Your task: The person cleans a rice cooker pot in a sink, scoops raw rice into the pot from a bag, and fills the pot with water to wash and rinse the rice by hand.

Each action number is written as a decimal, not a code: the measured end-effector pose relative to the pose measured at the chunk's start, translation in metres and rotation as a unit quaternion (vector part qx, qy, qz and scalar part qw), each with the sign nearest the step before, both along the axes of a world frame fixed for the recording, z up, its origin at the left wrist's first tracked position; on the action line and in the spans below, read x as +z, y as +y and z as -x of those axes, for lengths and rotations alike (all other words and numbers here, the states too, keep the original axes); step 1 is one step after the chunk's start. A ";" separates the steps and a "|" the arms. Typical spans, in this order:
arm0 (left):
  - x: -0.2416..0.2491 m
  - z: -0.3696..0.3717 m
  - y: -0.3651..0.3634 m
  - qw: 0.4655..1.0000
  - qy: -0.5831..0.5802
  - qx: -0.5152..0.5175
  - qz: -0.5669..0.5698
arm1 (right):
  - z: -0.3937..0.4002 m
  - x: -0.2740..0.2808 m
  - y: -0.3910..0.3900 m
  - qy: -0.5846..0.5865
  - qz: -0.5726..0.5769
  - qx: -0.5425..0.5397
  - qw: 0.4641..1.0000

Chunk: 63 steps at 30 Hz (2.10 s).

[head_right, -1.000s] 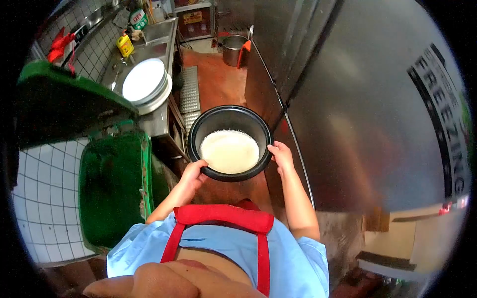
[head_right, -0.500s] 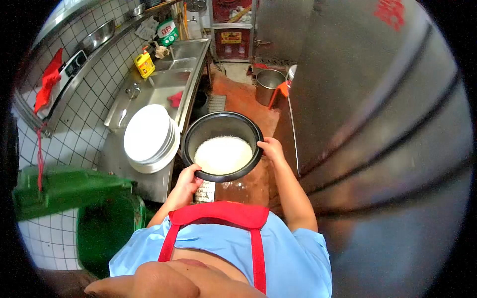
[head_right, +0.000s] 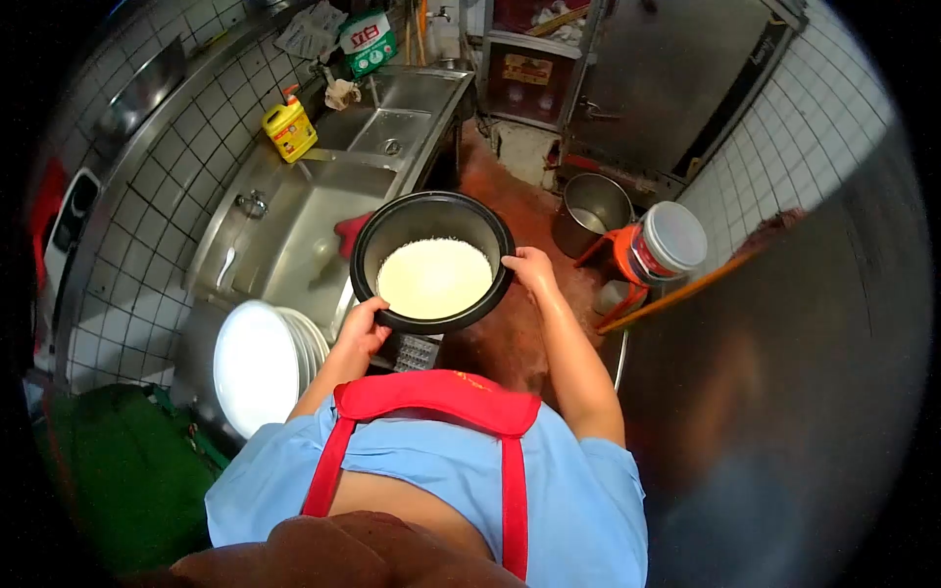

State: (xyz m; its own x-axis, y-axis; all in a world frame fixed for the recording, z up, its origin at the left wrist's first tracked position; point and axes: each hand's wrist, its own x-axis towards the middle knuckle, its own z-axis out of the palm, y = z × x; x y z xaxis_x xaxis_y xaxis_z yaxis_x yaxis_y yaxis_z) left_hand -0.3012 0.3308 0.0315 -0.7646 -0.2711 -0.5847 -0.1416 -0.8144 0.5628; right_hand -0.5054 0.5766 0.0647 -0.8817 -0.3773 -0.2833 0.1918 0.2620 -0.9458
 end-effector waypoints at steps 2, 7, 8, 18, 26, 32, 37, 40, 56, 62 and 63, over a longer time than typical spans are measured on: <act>0.019 0.037 -0.008 1.000 0.009 0.027 -0.007 | 0.050 -0.001 -0.017 0.028 -0.021 0.036 0.999; -0.005 0.129 -0.041 0.994 0.002 0.109 -0.017 | 0.173 -0.027 -0.081 0.003 0.007 0.095 0.995; -0.006 0.145 -0.047 0.991 -0.004 0.128 -0.030 | 0.193 -0.011 -0.098 0.023 -0.010 0.123 0.992; -0.030 0.234 -0.115 0.958 -0.057 0.280 -0.024 | 0.356 -0.034 -0.241 -0.159 -0.013 0.392 0.906; -0.042 0.262 -0.175 0.951 -0.035 0.307 -0.005 | 0.455 -0.038 -0.352 -0.142 -0.143 0.659 0.725; -0.032 0.269 -0.210 0.959 -0.077 0.270 0.032 | 0.538 -0.062 -0.482 -0.019 -0.196 0.647 0.737; -0.033 0.260 -0.205 0.937 -0.234 0.250 0.065 | 0.566 -0.053 -0.583 0.172 -0.165 0.650 0.721; -0.008 0.283 -0.195 0.909 -0.282 0.292 0.098 | 0.584 -0.072 -0.681 0.383 -0.087 0.672 0.628; 0.077 0.386 -0.099 0.582 -0.552 0.581 0.137 | 0.574 -0.070 -0.845 0.568 -0.039 0.778 0.266; 0.090 0.404 -0.123 0.612 -0.495 0.587 0.188 | 0.580 -0.072 -0.877 0.584 0.137 0.791 0.117; 0.093 0.406 -0.140 0.627 -0.492 0.570 0.199 | 0.581 -0.072 -0.879 0.584 0.143 0.790 0.123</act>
State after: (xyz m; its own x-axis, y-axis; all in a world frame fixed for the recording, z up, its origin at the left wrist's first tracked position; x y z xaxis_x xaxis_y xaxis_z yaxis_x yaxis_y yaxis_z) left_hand -0.7073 0.1911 0.1242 0.7368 -0.5883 -0.3332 -0.0343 -0.5247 0.8506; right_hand -1.0867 -0.3021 -0.0076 0.9786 -0.1866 -0.0864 -0.1950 -0.9755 -0.1014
